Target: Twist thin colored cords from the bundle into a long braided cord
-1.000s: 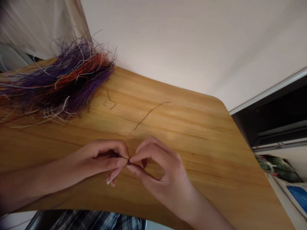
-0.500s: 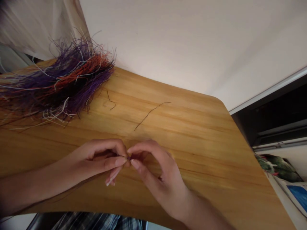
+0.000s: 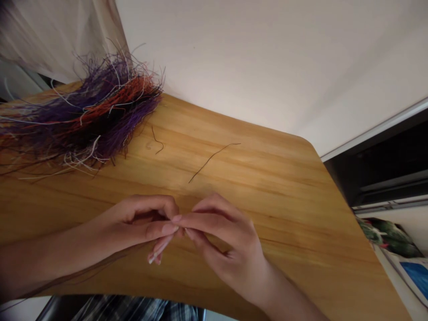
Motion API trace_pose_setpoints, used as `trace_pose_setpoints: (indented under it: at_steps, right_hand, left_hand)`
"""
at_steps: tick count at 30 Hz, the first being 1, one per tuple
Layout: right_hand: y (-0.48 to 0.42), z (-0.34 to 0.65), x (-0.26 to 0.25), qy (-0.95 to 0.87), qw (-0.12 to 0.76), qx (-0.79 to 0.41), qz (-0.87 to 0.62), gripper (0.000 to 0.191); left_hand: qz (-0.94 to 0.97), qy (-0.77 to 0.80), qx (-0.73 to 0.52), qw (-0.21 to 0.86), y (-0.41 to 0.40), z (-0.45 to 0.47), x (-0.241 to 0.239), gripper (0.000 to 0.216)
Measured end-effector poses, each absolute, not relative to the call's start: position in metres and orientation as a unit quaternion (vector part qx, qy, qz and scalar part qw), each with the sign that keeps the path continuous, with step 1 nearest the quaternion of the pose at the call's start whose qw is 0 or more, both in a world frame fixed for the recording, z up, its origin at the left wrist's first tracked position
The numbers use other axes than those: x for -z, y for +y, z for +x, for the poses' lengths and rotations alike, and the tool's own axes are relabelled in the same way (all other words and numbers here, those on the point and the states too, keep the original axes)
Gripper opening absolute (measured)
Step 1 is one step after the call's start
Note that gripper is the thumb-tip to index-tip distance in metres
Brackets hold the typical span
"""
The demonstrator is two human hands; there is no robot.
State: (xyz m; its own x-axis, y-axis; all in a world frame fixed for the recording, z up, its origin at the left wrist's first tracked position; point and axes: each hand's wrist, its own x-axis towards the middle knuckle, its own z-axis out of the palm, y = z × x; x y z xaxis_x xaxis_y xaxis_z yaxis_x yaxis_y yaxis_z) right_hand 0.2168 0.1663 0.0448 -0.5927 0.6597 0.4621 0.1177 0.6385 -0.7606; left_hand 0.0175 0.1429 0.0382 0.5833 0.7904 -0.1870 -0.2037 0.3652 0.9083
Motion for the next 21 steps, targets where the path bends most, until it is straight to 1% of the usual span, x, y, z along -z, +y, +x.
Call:
trace_pose_setpoints:
  at_steps: [4,11,15,19,21]
  right_hand:
    - [0.166,0.218,-0.049,-0.835,0.388,-0.307,-0.242,0.037]
    - [0.164,0.217,-0.048,-0.812,0.401,-0.324,-0.275,0.027]
    - [0.16,0.214,-0.047,-0.805,0.419,-0.306,-0.287,0.023]
    - [0.153,0.212,-0.047,-0.815,0.417,-0.273,-0.295,0.023]
    - [0.151,0.211,-0.046,-0.805,0.419,-0.289,-0.305,0.021]
  left_hand:
    - [0.472,0.321,-0.331,0.752,0.142,0.018,-0.038,0.018]
    - [0.482,0.328,-0.324,0.745,0.143,0.017,-0.042,0.017]
    - [0.499,0.34,-0.327,0.727,0.142,0.016,-0.043,0.016]
    - [0.517,0.351,-0.318,0.714,0.14,0.016,-0.041,0.018]
    - [0.518,0.354,-0.322,0.709,0.139,0.017,-0.039,0.018]
